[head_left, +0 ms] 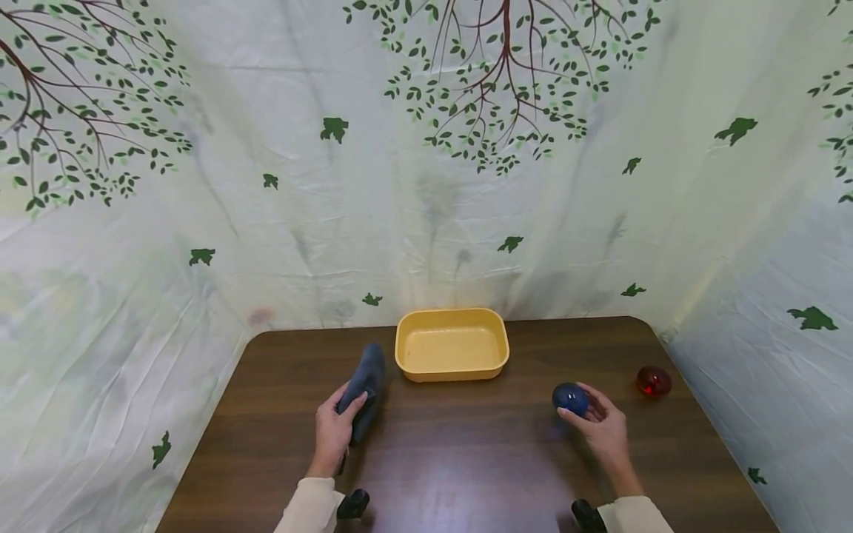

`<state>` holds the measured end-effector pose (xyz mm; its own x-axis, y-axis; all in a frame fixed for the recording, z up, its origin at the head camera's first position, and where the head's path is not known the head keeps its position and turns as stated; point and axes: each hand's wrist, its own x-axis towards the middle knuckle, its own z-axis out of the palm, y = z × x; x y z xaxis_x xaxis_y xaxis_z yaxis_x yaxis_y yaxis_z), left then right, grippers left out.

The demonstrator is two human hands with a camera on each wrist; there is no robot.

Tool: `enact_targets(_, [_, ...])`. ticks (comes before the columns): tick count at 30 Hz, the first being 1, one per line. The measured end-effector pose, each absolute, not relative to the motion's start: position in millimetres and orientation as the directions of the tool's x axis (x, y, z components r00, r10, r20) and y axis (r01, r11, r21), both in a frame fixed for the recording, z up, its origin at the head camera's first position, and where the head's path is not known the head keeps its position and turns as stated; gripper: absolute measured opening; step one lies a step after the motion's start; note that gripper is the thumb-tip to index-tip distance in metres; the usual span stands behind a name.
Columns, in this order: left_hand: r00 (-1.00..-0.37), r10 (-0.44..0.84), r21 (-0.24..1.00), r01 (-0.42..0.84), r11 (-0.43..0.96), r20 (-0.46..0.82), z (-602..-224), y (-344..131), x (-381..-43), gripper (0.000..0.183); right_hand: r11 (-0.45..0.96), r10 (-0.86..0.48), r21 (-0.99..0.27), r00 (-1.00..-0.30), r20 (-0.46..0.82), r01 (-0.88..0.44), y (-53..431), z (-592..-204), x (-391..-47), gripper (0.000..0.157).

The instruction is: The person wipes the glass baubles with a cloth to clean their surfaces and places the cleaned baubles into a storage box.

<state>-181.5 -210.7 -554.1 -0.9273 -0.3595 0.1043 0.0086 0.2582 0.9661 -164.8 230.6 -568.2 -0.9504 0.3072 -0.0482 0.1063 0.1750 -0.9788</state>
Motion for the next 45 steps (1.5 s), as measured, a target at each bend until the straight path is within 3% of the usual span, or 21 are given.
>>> enact_targets(10, [-0.933, -0.347, 0.988, 0.041, 0.150, 0.092, -544.9, -197.4, -171.7, 0.042, 0.171, 0.197, -0.984, -0.977, 0.078, -0.044, 185.9, -559.8, -174.5, 0.059])
enact_targets(16, [-0.933, -0.355, 0.995, 0.029, 0.092, 0.060, -537.2, -187.3, -166.7, 0.042, 0.170, 0.119, -0.984, -0.991, 0.069, -0.048, 163.3, -550.1, -180.2, 0.059])
enact_targets(23, [-0.931, -0.360, 0.998, 0.042, 0.052, 0.058, -530.9, -177.2, -163.9, 0.041, 0.128, 0.044, -0.989, -0.996, 0.082, -0.075, 131.7, -506.6, -171.3, 0.055])
enact_targets(45, [-0.938, -0.342, 0.984, 0.105, -0.141, 0.051, -511.7, -136.9, -162.6, 0.038, 0.027, -0.133, -0.983, -0.975, 0.178, -0.183, 68.2, -486.9, -187.9, 0.056])
